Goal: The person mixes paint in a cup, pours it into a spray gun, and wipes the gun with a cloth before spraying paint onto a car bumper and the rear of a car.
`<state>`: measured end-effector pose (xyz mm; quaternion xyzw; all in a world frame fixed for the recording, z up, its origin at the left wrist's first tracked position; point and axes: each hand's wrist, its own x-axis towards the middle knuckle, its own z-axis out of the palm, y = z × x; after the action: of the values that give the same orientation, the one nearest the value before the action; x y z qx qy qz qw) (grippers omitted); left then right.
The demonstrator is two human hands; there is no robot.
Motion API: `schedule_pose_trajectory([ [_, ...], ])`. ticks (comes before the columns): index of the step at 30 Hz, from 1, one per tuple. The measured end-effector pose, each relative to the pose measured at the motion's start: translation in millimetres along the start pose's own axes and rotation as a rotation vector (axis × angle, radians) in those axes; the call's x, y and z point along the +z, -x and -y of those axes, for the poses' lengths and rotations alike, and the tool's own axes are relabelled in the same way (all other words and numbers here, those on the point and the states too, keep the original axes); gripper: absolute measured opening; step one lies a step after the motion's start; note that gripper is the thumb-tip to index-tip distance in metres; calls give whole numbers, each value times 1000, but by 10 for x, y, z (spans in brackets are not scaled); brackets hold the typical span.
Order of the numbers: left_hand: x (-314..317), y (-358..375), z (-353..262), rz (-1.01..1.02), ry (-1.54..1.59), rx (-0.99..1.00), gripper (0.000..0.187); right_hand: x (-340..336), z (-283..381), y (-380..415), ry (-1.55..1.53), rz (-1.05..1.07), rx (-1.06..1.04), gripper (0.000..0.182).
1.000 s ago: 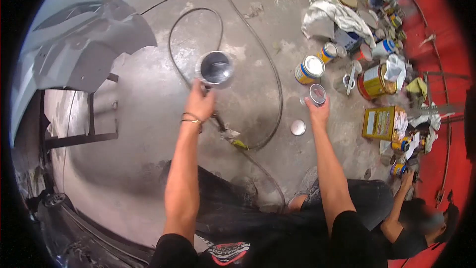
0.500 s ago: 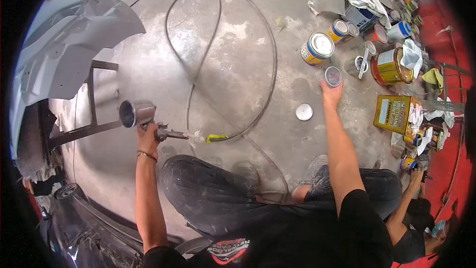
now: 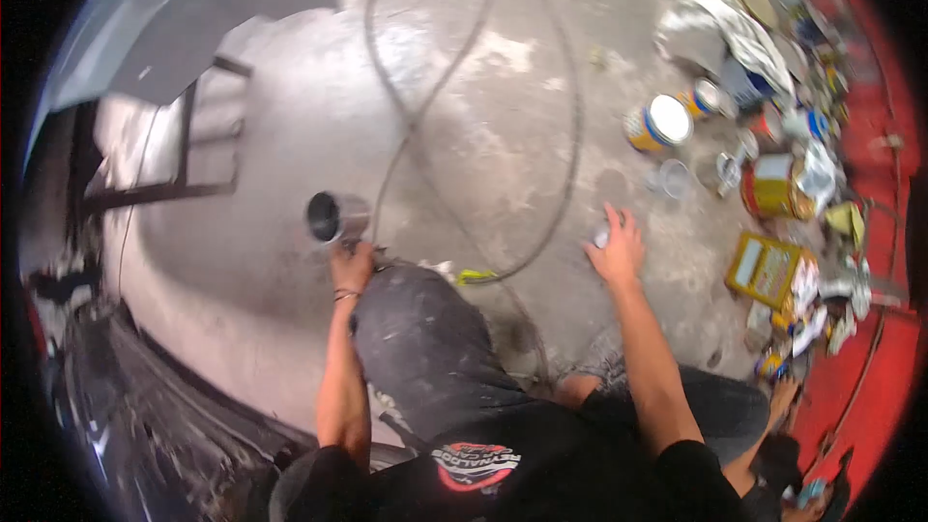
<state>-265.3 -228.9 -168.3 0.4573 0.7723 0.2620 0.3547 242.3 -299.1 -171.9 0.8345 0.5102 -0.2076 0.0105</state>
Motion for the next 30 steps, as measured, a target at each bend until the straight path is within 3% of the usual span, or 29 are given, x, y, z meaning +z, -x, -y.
schedule_pose_trajectory([
  [1, 59, 92, -180, 44, 250, -58, 35, 110, -41, -27, 42, -2, -35, 86],
  [3, 198, 39, -55, -40, 286, 156, 37, 198, -38, -110, 39, 22, -58, 83],
  [5, 242, 16, 23, -30, 253, 92, 36, 47, 75, -172, -49, 76, -35, 83],
  [8, 282, 39, -71, -64, 296, 32, 37, -147, 599, -289, -538, -2, -282, 78],
  [10, 265, 99, -319, -74, 298, -11, 39, -567, 1442, -209, -977, 93, -307, 72],
  [14, 254, 65, -473, -41, 236, -111, 44, -938, 2785, -132, -1036, -79, -812, 53],
  [18, 278, 44, -675, 4, 355, -161, 48, -1044, 3658, 71, -803, -121, -1133, 46],
  [22, 419, -10, -746, -105, 236, -64, 55, -805, 3826, -46, -674, -116, -1289, 43],
  [25, 255, 80, -1108, -64, 206, -170, 48, -977, 3815, -107, -592, -59, -1307, 41],
  [30, 407, -91, -790, -128, 311, -172, 52, -1000, 3857, -110, -536, 45, -1372, 40],
])
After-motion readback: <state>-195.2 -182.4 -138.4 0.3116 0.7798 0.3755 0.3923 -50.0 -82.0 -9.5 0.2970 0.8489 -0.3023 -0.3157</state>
